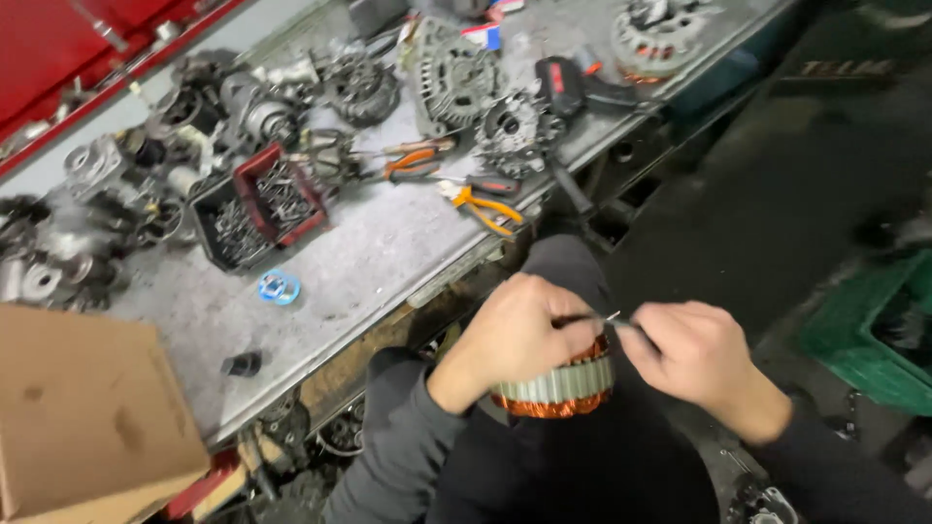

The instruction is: The person sits at a workbench holding an alternator stator with copper windings on their lap. They use a small flat tool to scrape and clean the enamel insulation off the winding wire leads, rotating the stator and working on different wire ends one at a time.

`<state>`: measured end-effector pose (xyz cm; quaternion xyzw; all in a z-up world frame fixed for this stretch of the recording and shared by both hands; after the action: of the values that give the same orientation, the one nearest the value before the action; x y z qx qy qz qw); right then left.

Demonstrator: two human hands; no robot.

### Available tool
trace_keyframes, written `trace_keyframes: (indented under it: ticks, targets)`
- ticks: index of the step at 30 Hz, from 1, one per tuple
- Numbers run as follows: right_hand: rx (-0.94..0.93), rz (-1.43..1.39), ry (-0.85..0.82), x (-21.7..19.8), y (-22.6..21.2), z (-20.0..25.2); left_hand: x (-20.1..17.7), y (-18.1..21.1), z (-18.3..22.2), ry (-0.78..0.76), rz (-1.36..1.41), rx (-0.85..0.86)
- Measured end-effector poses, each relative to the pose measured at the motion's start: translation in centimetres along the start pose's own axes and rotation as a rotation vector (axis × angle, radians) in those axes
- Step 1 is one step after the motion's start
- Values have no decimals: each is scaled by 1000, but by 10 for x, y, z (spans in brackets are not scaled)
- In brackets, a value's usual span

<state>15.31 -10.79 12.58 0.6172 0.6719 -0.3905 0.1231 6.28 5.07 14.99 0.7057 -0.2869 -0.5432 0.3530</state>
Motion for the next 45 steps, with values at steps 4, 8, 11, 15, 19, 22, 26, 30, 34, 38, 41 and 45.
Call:
trace_keyframes:
  ticks: [4,8,11,15,19,22,26,30,34,38,41,45]
  targets:
    - [129,106,0,28,29,-12,-10,-42,-8,18,199,-207]
    - [118,129,-43,42,28,-26,-10,-45,-3,-135,328,-217]
    - [222,124,-98,47,41,-19,-12,-35,9,-163,316,-132]
    - [506,-85,-219,37,54,33,-14,-49,18,-156,448,-295]
    - [-58,-398,-100,23,-48,-16,-12,-50,20,-139,468,-222]
    - [80,-259,-54,46,-30,20,-18,-32,25,11,418,-98]
    - [-201,-275,121,49,-22,44,-25,-34,43,367,283,-161]
    - [-455,-203,225,41,-38,43,2,-66,75,211,191,-666]
    - [-552,-196,214,31,-40,29,-10,-30,72,150,128,-463]
    - [-514,-85,219,24,-33,35,-24,19,69,261,138,85]
    - [-460,-64,203,22,-32,47,-13,29,74,291,48,280]
    - [-298,-74,150,20,-33,68,5,37,89,419,-15,190]
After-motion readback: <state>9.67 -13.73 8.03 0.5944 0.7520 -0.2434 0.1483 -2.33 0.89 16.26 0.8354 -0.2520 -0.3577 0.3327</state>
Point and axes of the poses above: each hand's wrist, its own z-axis away from the middle knuckle, its own x-axis out of the palm, y = z × x, the point moved 5 cm from there along -z, towards the middle knuckle, and after that the axes turned 4 degrees about y, right-handed, at the moved point
